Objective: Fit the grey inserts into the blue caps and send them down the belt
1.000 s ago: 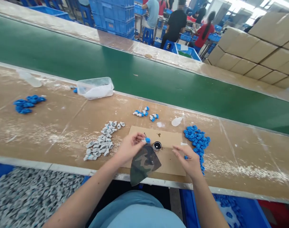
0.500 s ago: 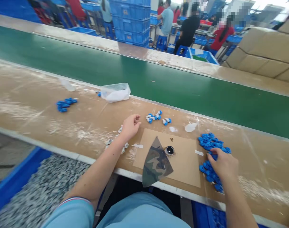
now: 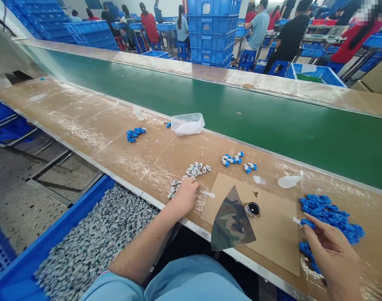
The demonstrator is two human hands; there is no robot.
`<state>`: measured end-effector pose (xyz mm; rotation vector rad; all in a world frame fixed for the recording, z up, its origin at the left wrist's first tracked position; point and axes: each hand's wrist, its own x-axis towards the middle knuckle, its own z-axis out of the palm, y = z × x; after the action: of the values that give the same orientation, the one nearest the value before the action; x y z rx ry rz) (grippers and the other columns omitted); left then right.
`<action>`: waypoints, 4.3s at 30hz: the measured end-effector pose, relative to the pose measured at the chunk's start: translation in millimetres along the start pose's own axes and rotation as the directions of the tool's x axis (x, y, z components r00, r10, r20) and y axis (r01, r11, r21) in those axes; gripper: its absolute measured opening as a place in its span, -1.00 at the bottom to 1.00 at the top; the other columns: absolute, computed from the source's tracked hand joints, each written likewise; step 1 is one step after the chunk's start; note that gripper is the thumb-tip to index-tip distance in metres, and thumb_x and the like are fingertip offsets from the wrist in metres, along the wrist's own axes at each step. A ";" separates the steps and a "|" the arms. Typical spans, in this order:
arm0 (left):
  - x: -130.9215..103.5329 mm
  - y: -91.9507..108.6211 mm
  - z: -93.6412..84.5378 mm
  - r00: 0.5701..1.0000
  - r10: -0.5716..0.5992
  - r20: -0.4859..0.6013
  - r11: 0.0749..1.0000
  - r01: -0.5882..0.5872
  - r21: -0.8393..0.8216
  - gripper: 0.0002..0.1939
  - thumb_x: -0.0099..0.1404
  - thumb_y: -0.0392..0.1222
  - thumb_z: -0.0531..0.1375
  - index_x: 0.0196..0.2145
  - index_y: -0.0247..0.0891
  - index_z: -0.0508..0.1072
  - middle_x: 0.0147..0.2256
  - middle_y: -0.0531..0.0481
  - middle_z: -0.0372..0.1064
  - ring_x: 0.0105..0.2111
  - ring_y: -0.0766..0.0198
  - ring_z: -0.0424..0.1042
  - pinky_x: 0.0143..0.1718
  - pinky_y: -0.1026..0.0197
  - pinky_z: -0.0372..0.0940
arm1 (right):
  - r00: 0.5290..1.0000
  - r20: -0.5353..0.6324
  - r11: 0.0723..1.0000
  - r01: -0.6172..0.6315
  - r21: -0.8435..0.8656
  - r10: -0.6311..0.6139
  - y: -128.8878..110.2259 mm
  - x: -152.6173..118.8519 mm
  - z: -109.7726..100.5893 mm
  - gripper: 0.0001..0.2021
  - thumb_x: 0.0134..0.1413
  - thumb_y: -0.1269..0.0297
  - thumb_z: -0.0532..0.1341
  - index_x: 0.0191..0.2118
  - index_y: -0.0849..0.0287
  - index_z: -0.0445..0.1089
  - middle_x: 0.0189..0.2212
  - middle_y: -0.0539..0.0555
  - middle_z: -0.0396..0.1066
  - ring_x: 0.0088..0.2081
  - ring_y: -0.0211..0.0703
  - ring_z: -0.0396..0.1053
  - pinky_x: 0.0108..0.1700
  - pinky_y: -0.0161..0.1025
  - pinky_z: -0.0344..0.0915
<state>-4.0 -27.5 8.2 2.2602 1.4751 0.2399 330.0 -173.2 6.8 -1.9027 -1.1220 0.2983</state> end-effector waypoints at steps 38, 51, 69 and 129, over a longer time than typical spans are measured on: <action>289.3 148.7 44.1 0.974 -0.013 -0.225 0.987 -0.024 -0.160 -0.57 0.35 -0.22 0.00 0.15 -0.34 0.19 0.17 -0.34 0.16 0.21 -0.03 0.10 0.16 -0.05 0.07 | 0.809 -0.080 0.804 0.559 -0.202 -0.582 28.3 -24.1 38.3 -0.84 0.12 0.35 0.21 -0.15 0.16 0.42 -0.36 0.10 0.48 -0.36 -0.21 0.47 -0.27 -0.32 0.40; 31.7 5.7 -36.0 0.992 0.121 -0.017 0.986 -0.123 -0.112 -0.84 0.17 -0.40 0.10 -0.37 -0.23 0.45 -0.39 0.02 0.43 -0.34 0.28 0.39 -0.24 0.24 0.27 | 0.948 -0.056 0.940 0.318 0.122 -0.313 8.2 -23.4 32.3 -0.79 0.04 0.22 0.29 -0.17 0.11 0.50 -0.26 0.12 0.48 -0.28 -0.12 0.43 -0.21 -0.19 0.40; -10.5 47.7 45.3 0.999 0.051 0.012 0.530 -0.016 -0.848 -0.86 0.15 -0.20 0.18 -0.30 -0.24 0.41 -0.36 -0.01 0.41 -0.33 0.25 0.41 -0.24 0.20 0.33 | 0.886 0.199 0.902 0.432 -0.025 -0.419 -32.6 -12.2 51.7 -0.83 0.15 0.24 0.19 -0.19 0.05 0.51 -0.30 0.07 0.57 -0.25 -0.12 0.50 -0.22 -0.18 0.42; 132.6 70.5 -5.9 0.998 0.028 0.055 0.944 -0.008 -0.330 -0.89 0.05 -0.06 0.11 -0.42 -0.07 0.29 -0.62 0.28 0.40 -0.25 0.02 0.47 -0.19 0.00 0.29 | 0.995 0.076 0.781 0.095 -0.618 -0.061 6.1 5.7 6.7 -0.95 -0.02 0.40 0.31 -0.37 0.12 0.50 -0.40 0.10 0.50 -0.30 -0.08 0.42 -0.24 -0.17 0.28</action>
<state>107.9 69.6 32.9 1.9944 1.2766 0.3922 332.9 -166.1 -0.7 -2.4202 -1.4564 -0.0956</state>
